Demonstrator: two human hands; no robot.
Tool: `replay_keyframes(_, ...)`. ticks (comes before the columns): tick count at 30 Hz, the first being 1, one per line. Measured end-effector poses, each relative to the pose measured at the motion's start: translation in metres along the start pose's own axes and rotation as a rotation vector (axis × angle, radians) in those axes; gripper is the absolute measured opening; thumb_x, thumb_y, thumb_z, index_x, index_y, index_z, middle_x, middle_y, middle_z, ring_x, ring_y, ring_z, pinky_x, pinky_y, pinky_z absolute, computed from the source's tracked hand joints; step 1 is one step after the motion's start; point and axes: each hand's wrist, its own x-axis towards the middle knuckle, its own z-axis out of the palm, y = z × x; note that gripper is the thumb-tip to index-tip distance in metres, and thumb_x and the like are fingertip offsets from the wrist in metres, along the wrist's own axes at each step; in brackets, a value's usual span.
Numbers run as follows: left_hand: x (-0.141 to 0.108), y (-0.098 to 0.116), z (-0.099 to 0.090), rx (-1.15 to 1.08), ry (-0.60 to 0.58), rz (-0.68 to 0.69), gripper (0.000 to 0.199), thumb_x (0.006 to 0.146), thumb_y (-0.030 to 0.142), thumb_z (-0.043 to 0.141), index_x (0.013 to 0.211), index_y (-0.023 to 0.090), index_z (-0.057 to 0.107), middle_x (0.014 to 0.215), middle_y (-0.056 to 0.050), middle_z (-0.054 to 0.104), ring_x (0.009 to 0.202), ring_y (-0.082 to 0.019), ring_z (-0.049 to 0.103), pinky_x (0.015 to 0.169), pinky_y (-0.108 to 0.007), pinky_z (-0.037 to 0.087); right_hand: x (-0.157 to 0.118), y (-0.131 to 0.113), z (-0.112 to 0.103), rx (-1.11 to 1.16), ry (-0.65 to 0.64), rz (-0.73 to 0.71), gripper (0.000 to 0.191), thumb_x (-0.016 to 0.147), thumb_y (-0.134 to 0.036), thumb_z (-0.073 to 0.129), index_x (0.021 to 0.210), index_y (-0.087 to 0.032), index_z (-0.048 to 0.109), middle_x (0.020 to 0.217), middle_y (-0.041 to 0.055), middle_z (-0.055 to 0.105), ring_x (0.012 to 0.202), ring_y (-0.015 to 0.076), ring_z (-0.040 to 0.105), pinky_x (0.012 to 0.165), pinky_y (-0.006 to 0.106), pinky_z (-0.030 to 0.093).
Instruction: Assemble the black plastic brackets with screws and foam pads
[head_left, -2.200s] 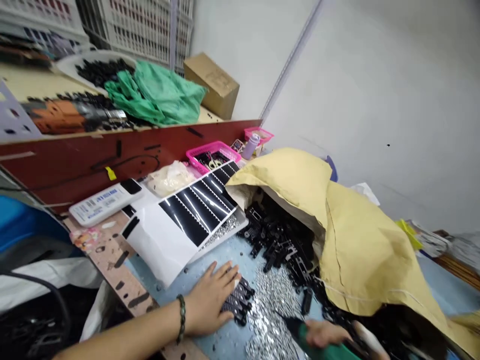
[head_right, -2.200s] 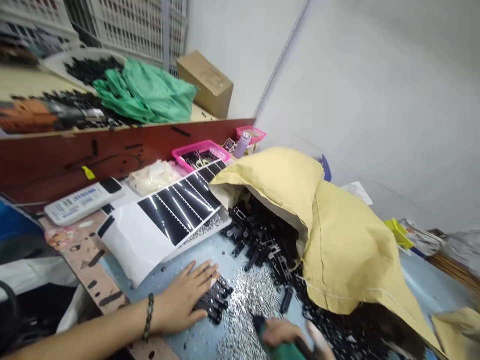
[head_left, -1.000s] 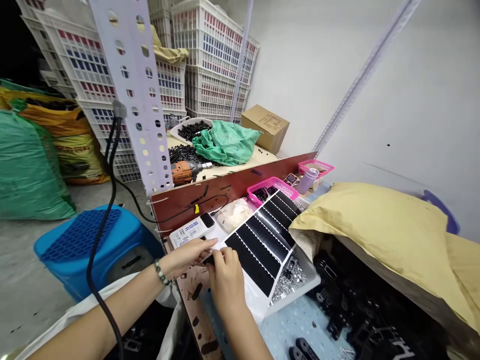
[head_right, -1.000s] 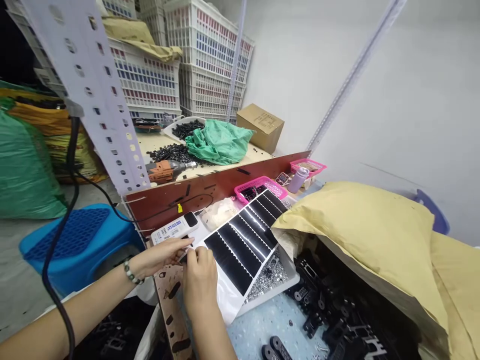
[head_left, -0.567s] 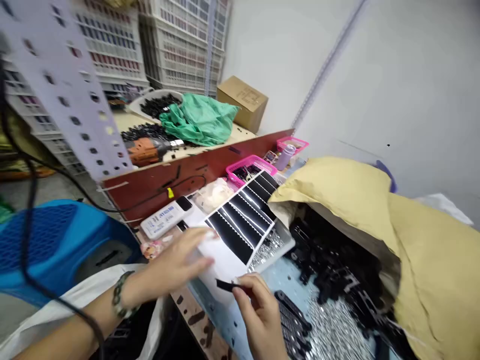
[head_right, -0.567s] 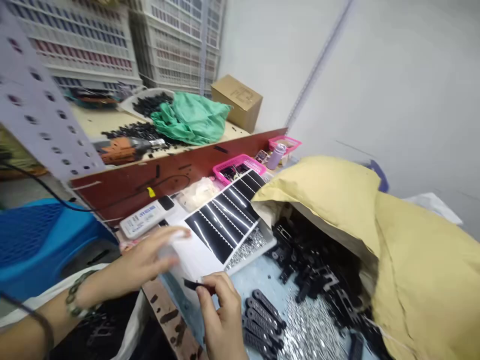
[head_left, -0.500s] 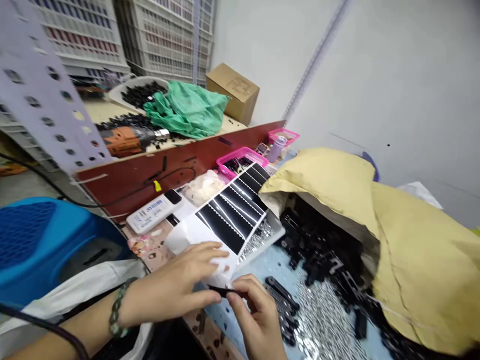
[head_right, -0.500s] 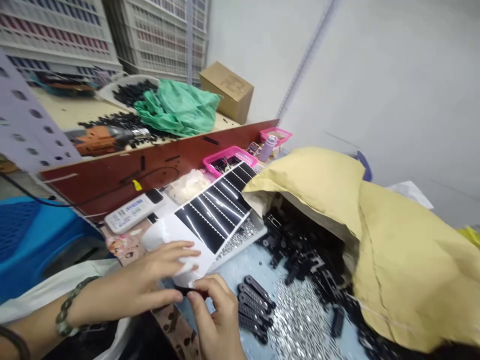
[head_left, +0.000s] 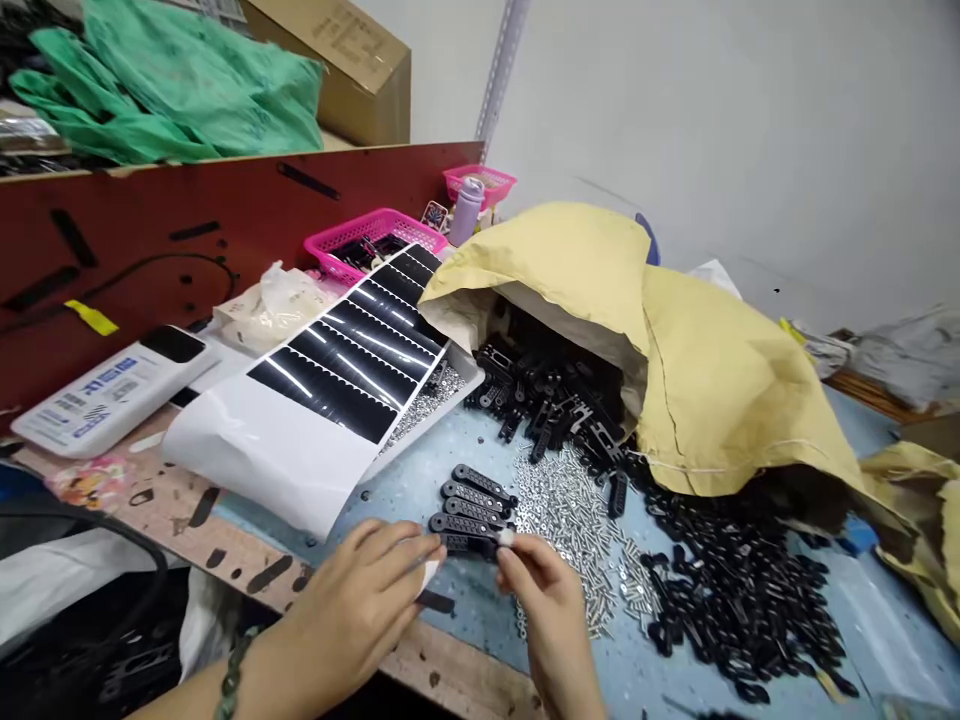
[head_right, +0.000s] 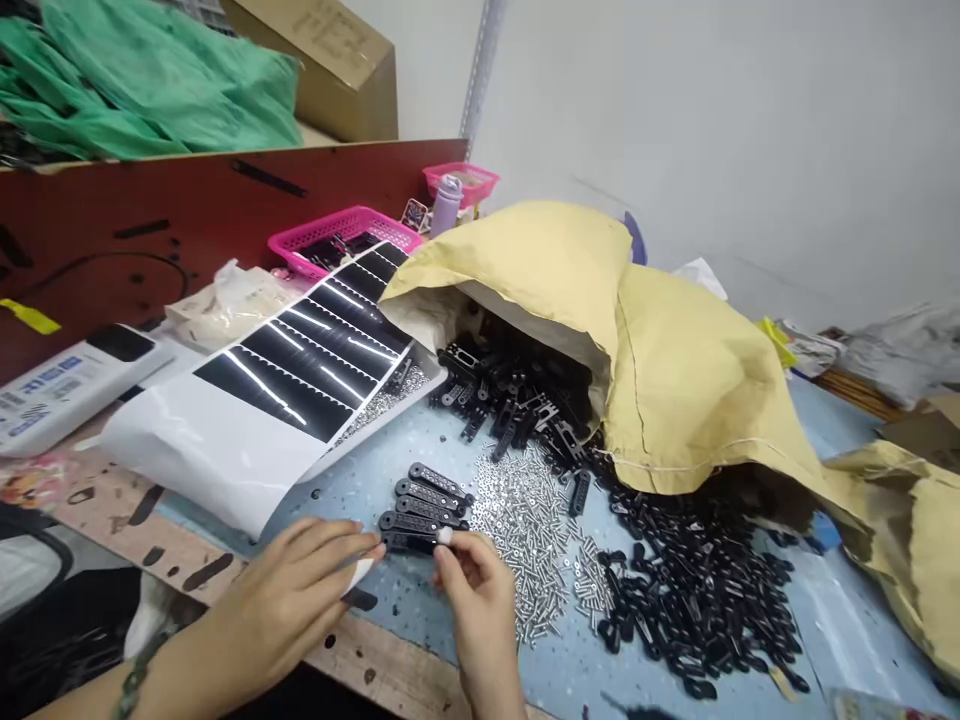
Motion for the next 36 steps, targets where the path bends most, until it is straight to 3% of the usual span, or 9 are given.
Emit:
replay_keyframes(5, 0.000, 0.000, 0.025, 0.097, -0.021, 0.020, 0.033, 0.097, 0.016, 0.039, 0.124, 0.018, 0.058, 0.123, -0.004, 0.064, 0.114, -0.024, 0.052, 0.097, -0.043, 0.028, 0.018, 0.014, 0.016, -0.027, -0.084, 0.115, 0.030, 0.070, -0.046, 0.073, 0.075, -0.016, 0.071, 0.069, 0.0013, 0.056, 0.051, 0.0125, 0.054, 0.047, 0.024, 0.044)
replay_keyframes(16, 0.007, 0.000, 0.021, 0.075, -0.054, 0.004, 0.034, 0.097, 0.017, 0.040, 0.126, 0.018, 0.057, 0.121, -0.005, 0.065, 0.112, -0.023, 0.052, 0.098, -0.041, 0.026, 0.024, 0.009, 0.016, -0.394, -0.165, 0.030, 0.021, 0.081, -0.036, 0.056, 0.074, -0.018, 0.065, 0.067, 0.0009, 0.054, 0.051, 0.0133, 0.051, 0.048, 0.025, 0.039)
replay_keyframes(18, 0.011, 0.002, 0.024, 0.083, -0.037, -0.014, 0.032, 0.098, 0.019, 0.040, 0.125, 0.019, 0.058, 0.117, -0.004, 0.067, 0.109, -0.022, 0.054, 0.099, -0.041, 0.025, 0.022, 0.009, 0.017, -0.460, -0.129, -0.013, 0.013, 0.079, -0.030, 0.056, 0.082, -0.019, 0.060, 0.066, -0.0012, 0.053, 0.051, 0.0130, 0.050, 0.049, 0.024, 0.040)
replay_keyframes(20, 0.013, 0.002, 0.028, 0.080, -0.016, -0.034, 0.031, 0.098, 0.021, 0.041, 0.124, 0.021, 0.059, 0.114, -0.003, 0.068, 0.107, -0.022, 0.054, 0.099, -0.041, 0.024, 0.020, 0.010, 0.018, -0.483, -0.093, -0.042, 0.016, 0.078, -0.026, 0.056, 0.093, -0.020, 0.053, 0.065, -0.0037, 0.052, 0.052, 0.0128, 0.051, 0.051, 0.024, 0.041)
replay_keyframes(26, 0.003, -0.001, 0.036, 0.076, -0.006, -0.039, 0.034, 0.097, 0.026, 0.047, 0.129, 0.022, 0.055, 0.120, -0.003, 0.066, 0.112, -0.022, 0.054, 0.102, -0.041, 0.022, 0.019, 0.014, 0.014, -0.245, -0.172, 0.101, 0.021, 0.082, -0.039, 0.056, 0.090, -0.021, 0.049, 0.069, -0.0034, 0.051, 0.050, 0.0124, 0.054, 0.045, 0.023, 0.043)
replay_keyframes(31, -0.002, -0.001, 0.026, 0.090, -0.026, 0.008, 0.036, 0.095, 0.018, 0.043, 0.129, 0.020, 0.056, 0.126, -0.004, 0.063, 0.114, -0.021, 0.053, 0.098, -0.039, 0.027, 0.023, 0.014, 0.011, -0.088, -0.207, 0.194, 0.032, 0.077, -0.049, 0.065, 0.079, -0.018, 0.056, 0.059, -0.0034, 0.052, 0.046, 0.0102, 0.049, 0.046, 0.021, 0.040)
replay_keyframes(36, -0.002, 0.000, 0.020, 0.054, -0.033, 0.007, 0.037, 0.094, 0.013, 0.041, 0.126, 0.020, 0.057, 0.128, -0.004, 0.062, 0.114, -0.020, 0.054, 0.099, -0.038, 0.028, 0.025, 0.013, 0.012, -0.089, -0.215, 0.185, 0.034, 0.074, -0.049, 0.069, 0.074, -0.016, 0.061, 0.056, -0.0038, 0.050, 0.047, 0.0097, 0.048, 0.046, 0.020, 0.037)
